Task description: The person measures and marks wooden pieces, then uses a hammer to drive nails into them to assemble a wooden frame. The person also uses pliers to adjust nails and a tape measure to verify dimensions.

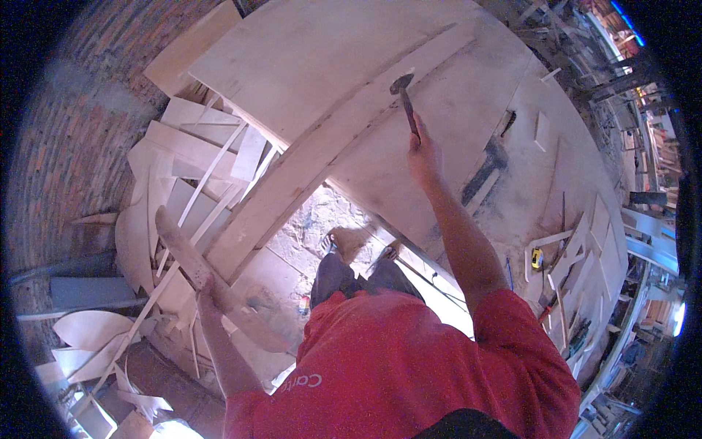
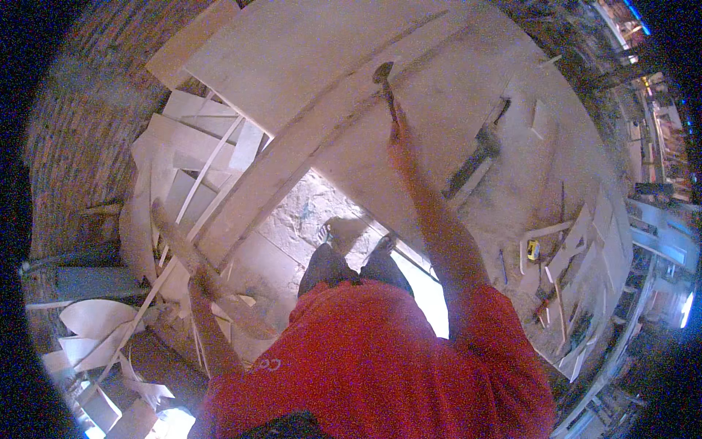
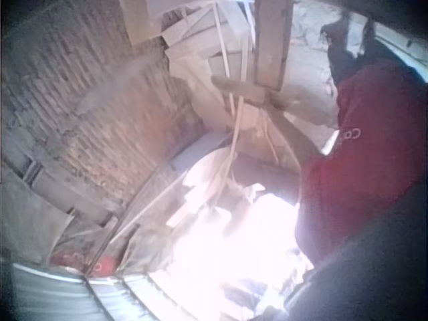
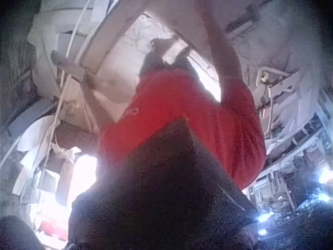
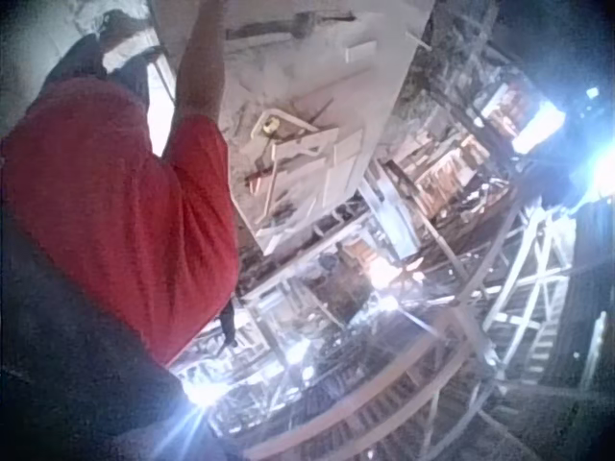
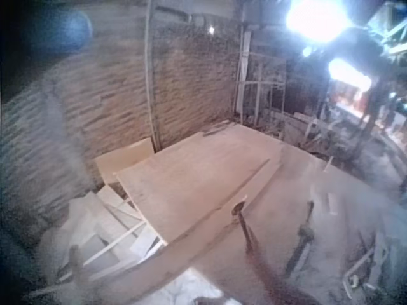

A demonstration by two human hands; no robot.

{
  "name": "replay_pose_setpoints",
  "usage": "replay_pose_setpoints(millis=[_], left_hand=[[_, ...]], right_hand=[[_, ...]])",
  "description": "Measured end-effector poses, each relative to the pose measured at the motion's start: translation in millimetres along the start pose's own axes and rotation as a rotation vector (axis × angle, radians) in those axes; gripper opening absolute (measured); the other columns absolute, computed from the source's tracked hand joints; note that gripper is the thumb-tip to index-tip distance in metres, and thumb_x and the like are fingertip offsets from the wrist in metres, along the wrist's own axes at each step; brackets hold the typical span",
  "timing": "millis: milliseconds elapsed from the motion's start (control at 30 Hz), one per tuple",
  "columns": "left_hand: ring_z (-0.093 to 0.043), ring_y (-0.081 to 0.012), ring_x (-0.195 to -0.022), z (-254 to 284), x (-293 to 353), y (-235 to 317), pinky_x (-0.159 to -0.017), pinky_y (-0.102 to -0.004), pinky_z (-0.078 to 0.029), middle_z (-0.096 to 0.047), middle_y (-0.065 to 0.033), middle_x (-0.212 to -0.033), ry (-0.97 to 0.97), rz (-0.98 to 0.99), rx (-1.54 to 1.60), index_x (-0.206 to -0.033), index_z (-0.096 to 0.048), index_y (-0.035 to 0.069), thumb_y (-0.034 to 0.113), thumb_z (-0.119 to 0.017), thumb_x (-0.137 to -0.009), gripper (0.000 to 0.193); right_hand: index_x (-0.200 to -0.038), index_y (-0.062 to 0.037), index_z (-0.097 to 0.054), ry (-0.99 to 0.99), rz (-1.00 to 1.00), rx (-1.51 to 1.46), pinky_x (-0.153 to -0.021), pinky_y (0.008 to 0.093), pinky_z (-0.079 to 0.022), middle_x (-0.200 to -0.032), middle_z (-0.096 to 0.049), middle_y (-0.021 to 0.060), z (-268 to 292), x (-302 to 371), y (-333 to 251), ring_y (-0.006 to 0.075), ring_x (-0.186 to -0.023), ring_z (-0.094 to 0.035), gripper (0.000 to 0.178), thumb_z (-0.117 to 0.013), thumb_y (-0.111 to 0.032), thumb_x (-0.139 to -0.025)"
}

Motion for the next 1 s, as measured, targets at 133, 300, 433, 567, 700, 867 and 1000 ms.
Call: replay_pose_setpoints(millis=[133,300,433,567,700,867,1000], left_hand=[[-0.069,-0.0170,-0.086,-7,7,-5,-0.076,-0.0341,-0.058,-0.070,-0.0023,-0.097,0.033,0.017,0.009,-0.114,-0.067,0.006,0.018,-0.079,-0.088,0.031],[-0.069,-0.0165,-0.085,-17,11,-3,-0.077,-0.0327,-0.058,-0.071,-0.0021,-0.097,0.059,0.044,-0.007,-0.111,-0.067,0.006,0.015,-0.079,-0.088,0.027],[-0.069,-0.0192,-0.090,-6,7,-7,-0.080,-0.0347,-0.058,-0.071,-0.0040,-0.101,0.053,0.012,0.029,-0.115,-0.066,0.005,0.014,-0.079,-0.087,0.032],[-0.069,-0.0214,-0.094,-6,1,-9,-0.084,-0.0365,-0.058,-0.071,-0.0053,-0.104,-0.003,0.019,0.057,-0.120,-0.064,0.005,0.014,-0.080,-0.086,0.039],[-0.069,-0.0215,-0.093,-10,4,-12,-0.083,-0.0367,-0.058,-0.071,-0.0048,-0.104,0.045,-0.040,0.066,-0.121,-0.064,0.005,0.015,-0.081,-0.085,0.041],[-0.069,-0.0209,-0.094,-16,11,-6,-0.082,-0.0372,-0.058,-0.070,-0.0046,-0.107,0.026,-0.017,-0.040,-0.123,-0.063,0.007,0.014,-0.081,-0.086,0.042],[-0.069,-0.0205,-0.093,-16,4,-8,-0.081,-0.0384,-0.058,-0.070,-0.0049,-0.108,0.094,-0.019,0.016,-0.125,-0.062,0.007,0.014,-0.080,-0.087,0.043]], right_hand=[[-0.153,-0.0187,-0.040,0.037,0.078,0.024,-0.091,0.0498,-0.053,-0.128,-0.064,0.0241,-15,-11,-9,0.0446,-0.112,-0.064,0.056,-0.053,-0.007,-0.099],[-0.152,-0.0184,-0.043,0.094,0.244,0.014,-0.089,0.0495,-0.054,-0.124,-0.065,0.0266,-19,-28,9,0.0455,-0.109,-0.065,0.055,-0.054,-0.007,-0.099],[-0.151,-0.0186,-0.045,0.120,0.117,0.052,-0.088,0.0487,-0.054,-0.123,-0.065,0.0273,-17,-25,-7,0.0447,-0.108,-0.065,0.056,-0.055,-0.005,-0.098],[-0.151,-0.0208,-0.045,0.048,0.066,0.172,-0.085,0.0492,-0.055,-0.120,-0.067,0.0251,-31,-32,19,0.0452,-0.105,-0.066,0.058,-0.057,-0.005,-0.097],[-0.152,-0.0233,-0.044,0.090,0.237,0.145,-0.081,0.0501,-0.055,-0.115,-0.069,0.0243,-29,-40,25,0.0460,-0.099,-0.067,0.059,-0.057,-0.006,-0.097],[-0.152,-0.0243,-0.044,0.145,0.045,0.042,-0.081,0.0495,-0.056,-0.116,-0.069,0.0236,-15,-25,-12,0.0444,-0.098,-0.068,0.062,-0.057,-0.004,-0.095],[-0.153,-0.0241,-0.042,-0.032,0.032,0.339,-0.077,0.0508,-0.055,-0.112,-0.070,0.0233,-37,-42,45,0.0444,-0.093,-0.069,0.061,-0.057,-0.006,-0.097]])
Point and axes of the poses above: each hand's wrist, its own x-axis away from the middle knuckle, its own z-axis out of the back of the hand, y = z × x, the point moved 4 cm from there along -x, towards the middle knuckle
